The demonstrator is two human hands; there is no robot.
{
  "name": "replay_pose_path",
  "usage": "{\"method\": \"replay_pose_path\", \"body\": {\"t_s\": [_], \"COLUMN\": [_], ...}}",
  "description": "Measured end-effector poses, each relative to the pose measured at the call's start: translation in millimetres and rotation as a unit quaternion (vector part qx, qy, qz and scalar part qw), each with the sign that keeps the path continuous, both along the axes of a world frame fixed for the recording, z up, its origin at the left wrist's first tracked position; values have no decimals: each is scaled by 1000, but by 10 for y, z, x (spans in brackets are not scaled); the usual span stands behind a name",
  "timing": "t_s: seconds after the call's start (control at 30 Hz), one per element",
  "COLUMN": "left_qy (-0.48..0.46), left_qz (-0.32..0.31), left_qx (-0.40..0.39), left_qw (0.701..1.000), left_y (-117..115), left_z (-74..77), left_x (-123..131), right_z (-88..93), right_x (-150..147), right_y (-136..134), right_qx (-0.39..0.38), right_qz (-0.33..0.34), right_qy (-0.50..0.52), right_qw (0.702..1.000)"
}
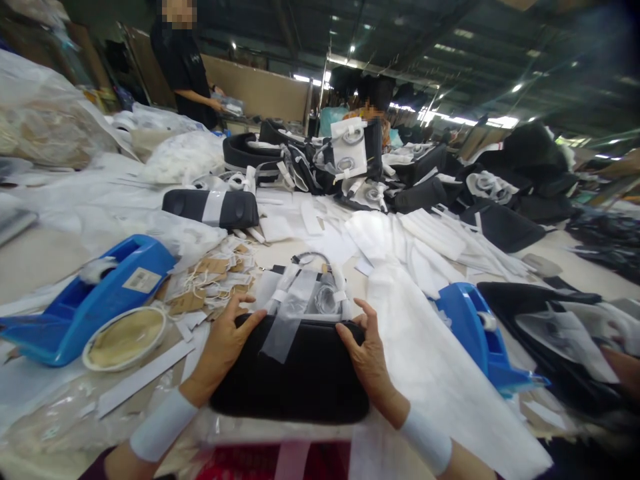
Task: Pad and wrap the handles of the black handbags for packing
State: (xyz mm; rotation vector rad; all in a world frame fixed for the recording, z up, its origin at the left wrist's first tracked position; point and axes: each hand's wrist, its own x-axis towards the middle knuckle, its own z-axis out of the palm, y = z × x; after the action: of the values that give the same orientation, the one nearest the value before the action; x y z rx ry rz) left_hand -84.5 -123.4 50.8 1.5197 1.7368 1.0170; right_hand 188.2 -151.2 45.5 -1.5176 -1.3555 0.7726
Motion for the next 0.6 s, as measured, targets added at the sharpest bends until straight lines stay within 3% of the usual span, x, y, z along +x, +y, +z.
{"method": "replay_pose_path", "body": {"t_s": [0.07, 0.13, 0.2, 0.27, 0.33, 0.4, 0.5, 0.6], "left_qy": [43, 144, 278, 371, 386, 357, 328, 350], "left_qz": [-26, -31, -21, -67, -164, -221, -215, -247], "left_qx": [13, 71, 165, 245, 277, 276, 273, 291], "left_qw": [999, 986, 946, 893, 865, 865, 878, 855], "left_y": [18, 12, -15, -54, -92, -117, -118, -79], "left_z": [-37, -35, 9, 79, 149, 190, 182, 146], "left_x": [-5, 0, 38, 122, 236, 348, 449, 472], "right_z": [-36, -53, -62, -76, -100, -124, -113, -13], "right_x": [-3, -2, -1, -3, -8, -13, -22, -64], "right_y": [15, 23, 24, 21, 18, 17, 15, 13], "right_qx": [13, 8, 9, 23, 54, 96, 173, 235], "right_qz": [11, 25, 35, 45, 48, 38, 20, 26], "right_qy": [-23, -35, -43, -52, -71, -111, -200, -303], "right_qw": [1000, 999, 998, 997, 995, 988, 964, 923]}}
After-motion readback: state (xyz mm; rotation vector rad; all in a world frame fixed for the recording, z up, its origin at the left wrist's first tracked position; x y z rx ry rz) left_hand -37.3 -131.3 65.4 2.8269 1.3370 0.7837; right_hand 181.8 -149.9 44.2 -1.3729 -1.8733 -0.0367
